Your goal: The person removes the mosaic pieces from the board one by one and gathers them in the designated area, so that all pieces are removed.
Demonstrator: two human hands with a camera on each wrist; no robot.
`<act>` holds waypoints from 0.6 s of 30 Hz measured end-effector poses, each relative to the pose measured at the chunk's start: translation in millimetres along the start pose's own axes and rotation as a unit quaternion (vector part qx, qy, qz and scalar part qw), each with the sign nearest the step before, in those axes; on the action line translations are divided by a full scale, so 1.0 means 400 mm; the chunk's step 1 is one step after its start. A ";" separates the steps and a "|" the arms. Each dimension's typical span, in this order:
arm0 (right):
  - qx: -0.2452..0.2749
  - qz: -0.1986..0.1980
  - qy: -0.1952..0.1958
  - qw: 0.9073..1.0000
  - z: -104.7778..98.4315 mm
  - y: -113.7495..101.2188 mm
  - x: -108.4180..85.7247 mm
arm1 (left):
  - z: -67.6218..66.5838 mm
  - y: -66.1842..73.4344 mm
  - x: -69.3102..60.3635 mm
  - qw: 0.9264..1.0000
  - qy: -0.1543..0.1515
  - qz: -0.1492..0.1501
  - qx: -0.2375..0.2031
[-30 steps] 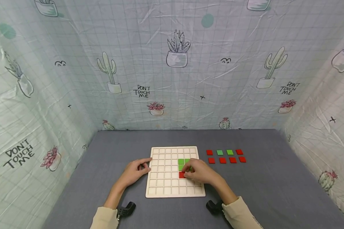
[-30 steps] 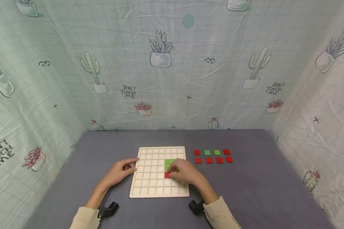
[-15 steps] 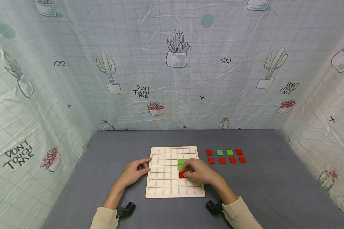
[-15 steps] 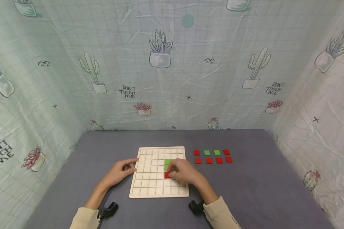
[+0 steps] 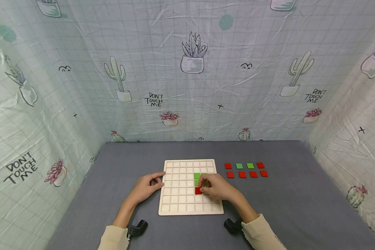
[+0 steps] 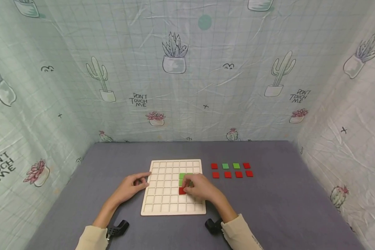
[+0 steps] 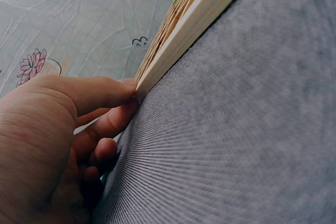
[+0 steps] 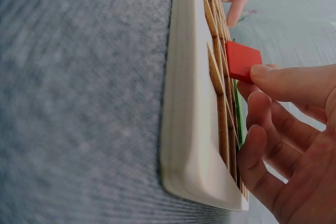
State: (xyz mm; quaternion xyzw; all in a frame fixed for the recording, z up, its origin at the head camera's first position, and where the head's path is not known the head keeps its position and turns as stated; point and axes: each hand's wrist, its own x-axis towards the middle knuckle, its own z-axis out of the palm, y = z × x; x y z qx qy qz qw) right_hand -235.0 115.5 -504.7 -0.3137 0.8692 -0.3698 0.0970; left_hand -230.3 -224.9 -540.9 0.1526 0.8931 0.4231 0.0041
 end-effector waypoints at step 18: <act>0.026 -0.006 0.008 1.000 -0.085 0.005 -0.029 | -0.001 0.012 -0.002 1.000 0.007 0.006 0.007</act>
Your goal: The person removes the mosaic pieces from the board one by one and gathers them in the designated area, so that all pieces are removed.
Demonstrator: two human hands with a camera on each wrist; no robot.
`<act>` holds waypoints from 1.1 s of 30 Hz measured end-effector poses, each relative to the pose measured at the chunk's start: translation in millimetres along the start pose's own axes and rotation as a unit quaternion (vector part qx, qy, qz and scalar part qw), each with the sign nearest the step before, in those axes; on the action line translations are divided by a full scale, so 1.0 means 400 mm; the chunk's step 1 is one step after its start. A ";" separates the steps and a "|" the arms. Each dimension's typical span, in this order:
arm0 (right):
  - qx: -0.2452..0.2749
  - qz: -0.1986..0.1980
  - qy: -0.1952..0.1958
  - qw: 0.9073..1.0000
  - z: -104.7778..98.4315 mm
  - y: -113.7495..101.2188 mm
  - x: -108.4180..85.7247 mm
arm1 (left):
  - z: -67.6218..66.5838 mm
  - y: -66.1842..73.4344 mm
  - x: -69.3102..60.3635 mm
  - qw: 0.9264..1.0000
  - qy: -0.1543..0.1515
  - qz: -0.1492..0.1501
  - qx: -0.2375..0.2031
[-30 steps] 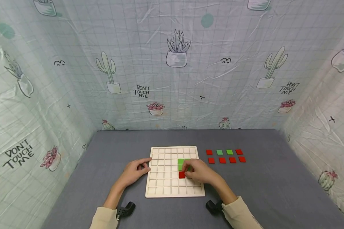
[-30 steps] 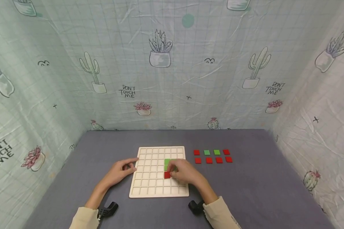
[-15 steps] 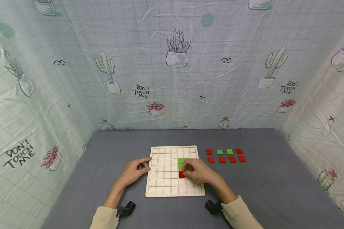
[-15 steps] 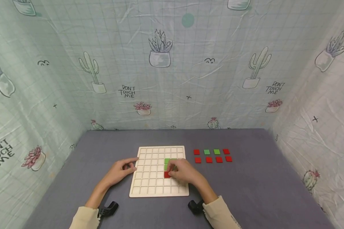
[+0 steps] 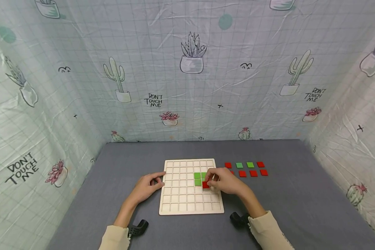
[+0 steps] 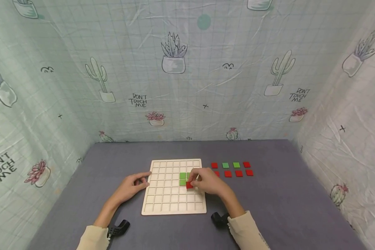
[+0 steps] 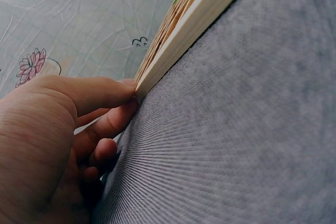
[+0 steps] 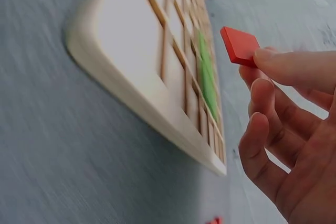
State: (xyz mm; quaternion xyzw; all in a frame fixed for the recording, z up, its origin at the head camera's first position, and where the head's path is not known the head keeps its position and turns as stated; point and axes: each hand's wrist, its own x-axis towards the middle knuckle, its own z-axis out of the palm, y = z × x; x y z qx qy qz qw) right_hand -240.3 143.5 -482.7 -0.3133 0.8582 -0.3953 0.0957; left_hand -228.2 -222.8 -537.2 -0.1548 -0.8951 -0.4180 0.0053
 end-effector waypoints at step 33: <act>0.004 0.102 0.028 0.994 -0.177 0.166 -0.108 | 0.001 0.001 0.001 1.000 -0.001 -0.010 -0.006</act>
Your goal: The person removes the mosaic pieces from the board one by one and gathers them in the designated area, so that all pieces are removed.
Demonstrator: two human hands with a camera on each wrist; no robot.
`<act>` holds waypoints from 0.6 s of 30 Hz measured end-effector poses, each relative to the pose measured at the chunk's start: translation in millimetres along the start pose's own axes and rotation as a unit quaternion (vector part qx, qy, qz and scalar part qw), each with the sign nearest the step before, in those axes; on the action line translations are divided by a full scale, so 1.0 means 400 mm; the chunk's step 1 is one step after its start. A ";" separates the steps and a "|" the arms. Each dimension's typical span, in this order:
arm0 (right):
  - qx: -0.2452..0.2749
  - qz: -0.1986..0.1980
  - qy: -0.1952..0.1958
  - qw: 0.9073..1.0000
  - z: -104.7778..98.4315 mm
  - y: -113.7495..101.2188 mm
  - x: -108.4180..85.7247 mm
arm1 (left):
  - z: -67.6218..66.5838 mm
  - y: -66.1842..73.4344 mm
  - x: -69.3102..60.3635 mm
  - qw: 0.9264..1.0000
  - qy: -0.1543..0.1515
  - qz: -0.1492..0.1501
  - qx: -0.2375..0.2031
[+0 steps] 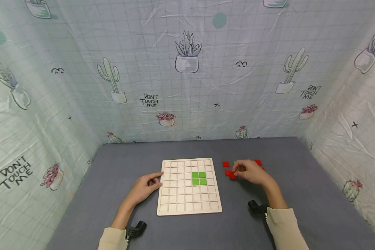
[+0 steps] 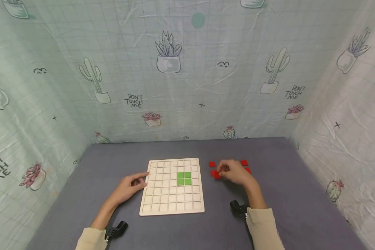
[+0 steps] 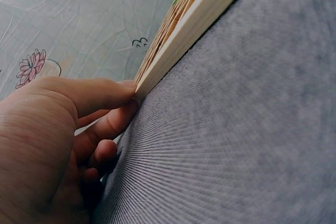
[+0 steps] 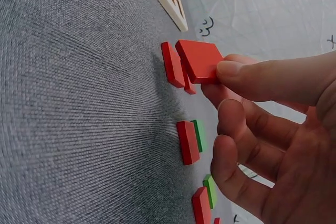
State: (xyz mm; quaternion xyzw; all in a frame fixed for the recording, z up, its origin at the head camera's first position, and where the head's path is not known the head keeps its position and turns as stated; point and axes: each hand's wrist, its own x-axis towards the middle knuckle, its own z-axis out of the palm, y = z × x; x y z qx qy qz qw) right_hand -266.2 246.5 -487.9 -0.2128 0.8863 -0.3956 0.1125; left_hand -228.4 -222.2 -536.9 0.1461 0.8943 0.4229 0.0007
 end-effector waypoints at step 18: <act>0.023 -0.005 -0.043 0.999 0.031 0.007 0.010 | 0.003 -0.013 0.002 1.000 -0.003 0.000 -0.004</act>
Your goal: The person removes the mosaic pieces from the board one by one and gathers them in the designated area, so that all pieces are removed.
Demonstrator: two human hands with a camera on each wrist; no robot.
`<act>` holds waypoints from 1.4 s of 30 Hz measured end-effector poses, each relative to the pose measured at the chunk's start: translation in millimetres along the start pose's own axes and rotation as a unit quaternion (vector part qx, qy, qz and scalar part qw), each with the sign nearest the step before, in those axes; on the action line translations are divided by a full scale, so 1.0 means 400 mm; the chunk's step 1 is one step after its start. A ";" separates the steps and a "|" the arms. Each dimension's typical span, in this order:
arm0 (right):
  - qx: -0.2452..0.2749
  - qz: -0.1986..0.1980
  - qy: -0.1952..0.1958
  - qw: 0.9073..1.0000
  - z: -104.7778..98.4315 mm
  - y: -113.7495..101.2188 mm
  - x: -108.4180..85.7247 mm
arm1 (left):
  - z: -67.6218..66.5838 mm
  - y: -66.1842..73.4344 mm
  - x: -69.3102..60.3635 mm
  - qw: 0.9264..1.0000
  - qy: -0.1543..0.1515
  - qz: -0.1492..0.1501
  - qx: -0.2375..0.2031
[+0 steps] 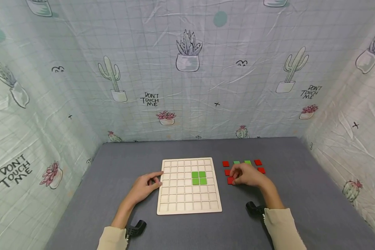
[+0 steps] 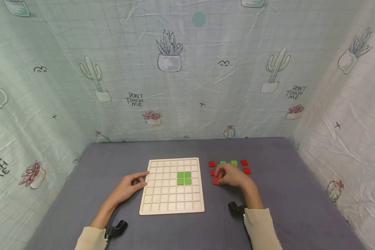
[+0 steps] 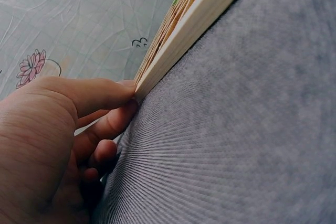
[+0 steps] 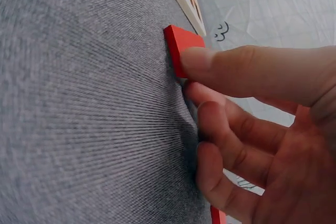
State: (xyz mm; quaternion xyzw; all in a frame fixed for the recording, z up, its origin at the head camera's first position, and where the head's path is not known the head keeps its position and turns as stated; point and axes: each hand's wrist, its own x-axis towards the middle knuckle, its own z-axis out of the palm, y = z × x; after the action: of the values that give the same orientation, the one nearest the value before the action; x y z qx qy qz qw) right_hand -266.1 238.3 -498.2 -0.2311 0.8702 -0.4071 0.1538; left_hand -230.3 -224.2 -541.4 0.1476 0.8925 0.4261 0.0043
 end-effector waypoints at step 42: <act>-0.052 -0.020 0.078 0.995 0.038 -0.077 0.015 | 0.003 0.004 0.003 1.000 0.005 -0.005 0.014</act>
State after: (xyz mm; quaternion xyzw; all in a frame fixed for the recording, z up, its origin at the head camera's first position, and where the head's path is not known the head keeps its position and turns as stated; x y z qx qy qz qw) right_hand -255.8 208.1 -484.1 -0.2235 0.8946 -0.3813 0.0653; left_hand -230.9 -222.2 -540.7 0.1410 0.8992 0.4141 -0.0003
